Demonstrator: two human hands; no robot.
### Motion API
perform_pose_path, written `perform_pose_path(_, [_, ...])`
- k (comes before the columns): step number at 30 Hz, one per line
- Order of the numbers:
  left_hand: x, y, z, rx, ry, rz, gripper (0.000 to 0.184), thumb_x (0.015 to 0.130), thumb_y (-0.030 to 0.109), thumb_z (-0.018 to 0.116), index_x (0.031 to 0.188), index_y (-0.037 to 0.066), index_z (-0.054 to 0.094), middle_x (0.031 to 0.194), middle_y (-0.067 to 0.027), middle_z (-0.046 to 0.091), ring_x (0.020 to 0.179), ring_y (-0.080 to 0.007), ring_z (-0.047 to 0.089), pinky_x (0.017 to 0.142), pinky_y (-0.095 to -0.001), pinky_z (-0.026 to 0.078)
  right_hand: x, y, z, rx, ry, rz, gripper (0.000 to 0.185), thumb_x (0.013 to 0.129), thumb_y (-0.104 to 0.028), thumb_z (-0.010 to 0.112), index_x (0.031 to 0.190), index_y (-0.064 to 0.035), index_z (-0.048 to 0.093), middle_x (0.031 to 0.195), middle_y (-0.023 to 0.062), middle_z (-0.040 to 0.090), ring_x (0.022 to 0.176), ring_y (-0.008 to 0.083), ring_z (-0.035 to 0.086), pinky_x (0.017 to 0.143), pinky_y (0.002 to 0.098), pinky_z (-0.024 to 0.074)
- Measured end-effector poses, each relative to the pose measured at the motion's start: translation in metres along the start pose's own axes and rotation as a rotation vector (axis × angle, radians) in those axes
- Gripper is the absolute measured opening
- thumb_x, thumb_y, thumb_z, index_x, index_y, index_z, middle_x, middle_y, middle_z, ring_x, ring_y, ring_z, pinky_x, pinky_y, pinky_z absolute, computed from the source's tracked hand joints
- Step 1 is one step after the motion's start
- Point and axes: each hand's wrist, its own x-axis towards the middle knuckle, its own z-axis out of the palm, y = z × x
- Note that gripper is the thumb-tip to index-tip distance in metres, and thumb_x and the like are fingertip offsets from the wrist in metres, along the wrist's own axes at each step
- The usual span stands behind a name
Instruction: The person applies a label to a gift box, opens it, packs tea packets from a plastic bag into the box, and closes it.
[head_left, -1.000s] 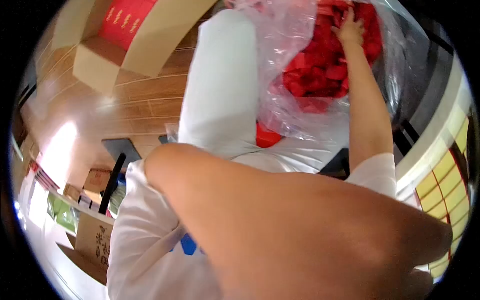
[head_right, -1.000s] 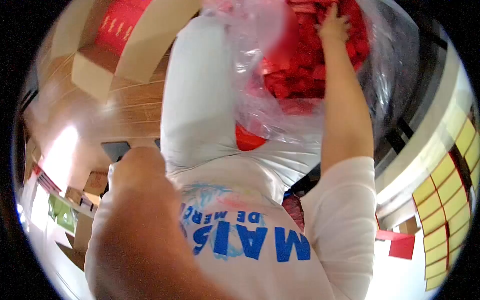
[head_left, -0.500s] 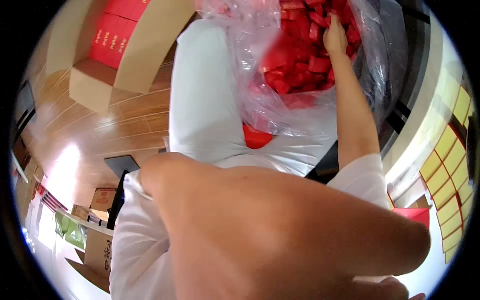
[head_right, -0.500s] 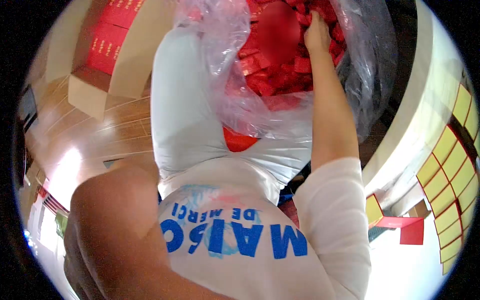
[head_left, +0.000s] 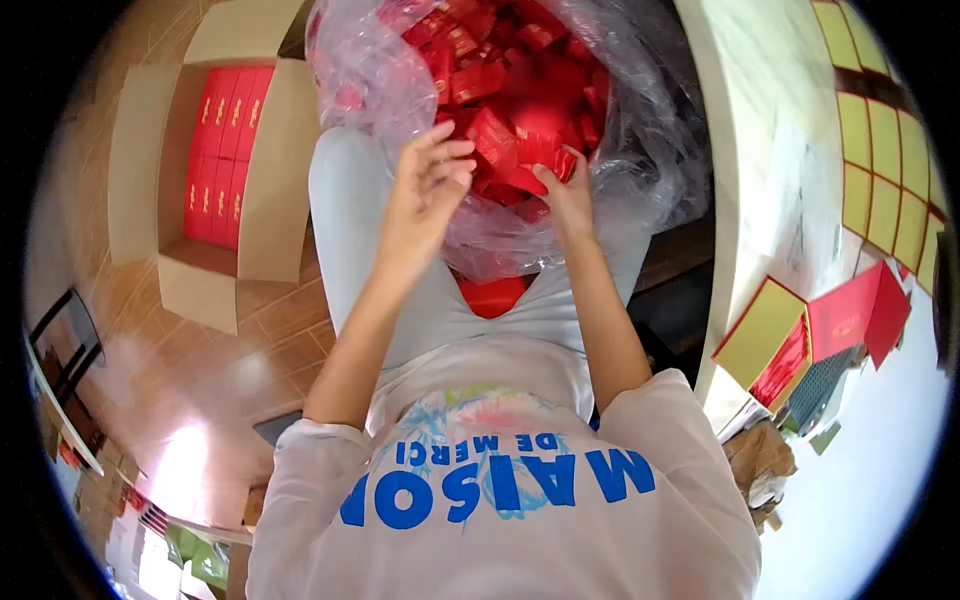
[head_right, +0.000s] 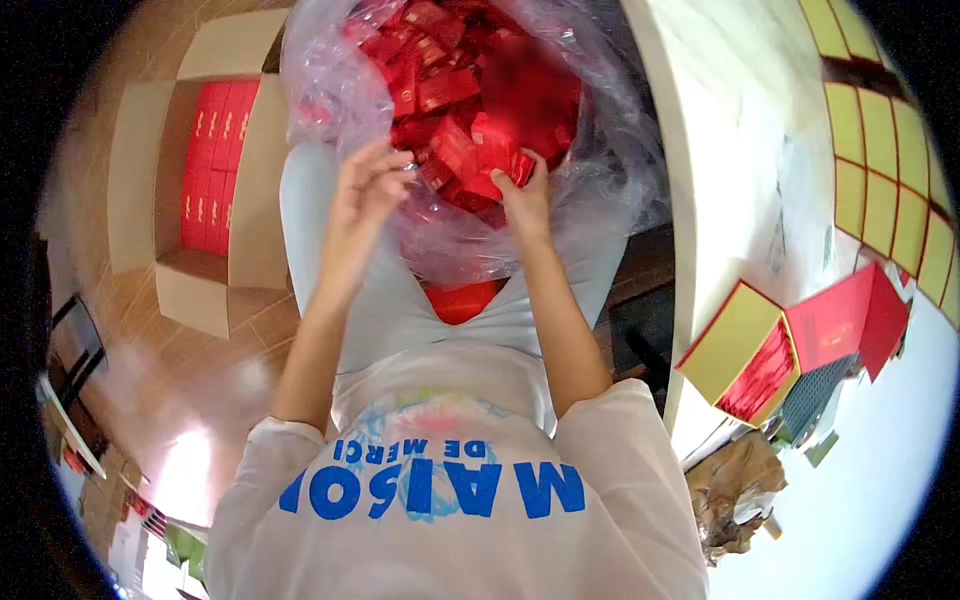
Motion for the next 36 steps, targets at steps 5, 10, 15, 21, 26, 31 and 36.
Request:
perform_pose_path(5, [-0.003, -0.055, 0.030, 0.163, 0.063, -0.020, 0.074, 0.084, 0.019, 0.070, 0.141, 0.003, 0.025, 0.133, -0.0185, 0.040, 0.119, -0.0267, 0.045, 0.102, -0.0387, 0.038, -0.046, -0.039, -0.014, 0.207, -0.010, 0.058, 0.049, 0.079, -0.004, 0.069, 0.122, -0.0042, 0.047, 0.114, 0.0126, 0.056, 0.099, 0.0188, 0.057, 0.089, 0.0297, 0.0460])
perform_pose_path(10, [0.005, -0.052, 0.034, 0.186, 0.119, -0.056, 0.089, 0.084, 0.034, 0.071, 0.145, 0.002, 0.014, 0.140, -0.0201, 0.030, 0.131, -0.0317, 0.034, 0.108, -0.0387, 0.032, -0.077, -0.057, -0.022, 0.140, 0.037, -0.083, 0.045, 0.080, -0.002, 0.066, 0.121, -0.0035, 0.048, 0.110, 0.0120, 0.058, 0.100, 0.0217, 0.058, 0.090, 0.0318, 0.0455])
perform_pose_path(15, [0.006, -0.039, 0.018, -0.570, -0.061, -0.482, 0.090, 0.086, 0.037, 0.067, 0.147, 0.007, 0.008, 0.136, -0.0138, 0.039, 0.123, -0.0256, 0.044, 0.102, -0.0386, 0.038, -0.114, -0.070, -0.026, -0.325, -0.230, -0.712, 0.050, 0.073, 0.007, 0.061, 0.120, -0.0028, 0.048, 0.124, 0.0163, 0.057, 0.113, 0.0334, 0.056, 0.095, 0.0371, 0.0450])
perform_pose_path(21, [0.002, -0.029, 0.022, -0.588, -0.106, -0.531, 0.044, 0.091, 0.022, 0.061, 0.130, 0.012, 0.044, 0.123, -0.0077, 0.057, 0.114, -0.0208, 0.054, 0.097, -0.0375, 0.045, -0.140, -0.066, -0.027, -0.176, -0.324, -0.735, 0.052, 0.071, 0.011, 0.059, 0.120, -0.0035, 0.049, 0.126, 0.0162, 0.055, 0.119, 0.0325, 0.052, 0.099, 0.0369, 0.0419])
perform_pose_path(26, [-0.001, -0.037, 0.017, -0.678, -0.281, -0.634, 0.033, 0.090, 0.014, 0.057, 0.122, 0.005, 0.052, 0.113, -0.0096, 0.062, 0.103, -0.0211, 0.061, 0.091, -0.0367, 0.049, -0.143, -0.077, -0.032, -0.140, -0.288, -0.481, 0.046, 0.075, 0.006, 0.062, 0.118, -0.0044, 0.049, 0.116, 0.0133, 0.058, 0.110, 0.0262, 0.056, 0.096, 0.0334, 0.0429])
perform_pose_path(31, [-0.002, -0.044, 0.008, -0.359, -0.131, -0.322, 0.031, 0.089, 0.007, 0.052, 0.120, 0.005, 0.053, 0.113, -0.0088, 0.062, 0.103, -0.0192, 0.061, 0.089, -0.0341, 0.049, -0.120, -0.072, -0.049, 0.227, -0.345, -0.097, 0.046, 0.081, 0.001, 0.067, 0.121, -0.0067, 0.045, 0.112, 0.0090, 0.057, 0.103, 0.0153, 0.055, 0.093, 0.0292, 0.0434])
perform_pose_path(36, [0.001, -0.040, -0.009, -0.228, -0.058, -0.087, 0.036, 0.089, 0.004, 0.048, 0.124, 0.003, 0.045, 0.109, -0.0109, 0.061, 0.100, -0.0205, 0.061, 0.090, -0.0348, 0.048, -0.119, -0.085, -0.057, 0.782, -0.316, 0.267, 0.039, 0.093, -0.012, 0.056, 0.129, -0.0127, 0.043, 0.117, 0.0102, 0.059, 0.095, 0.0227, 0.066, 0.056, 0.0303, 0.0566])
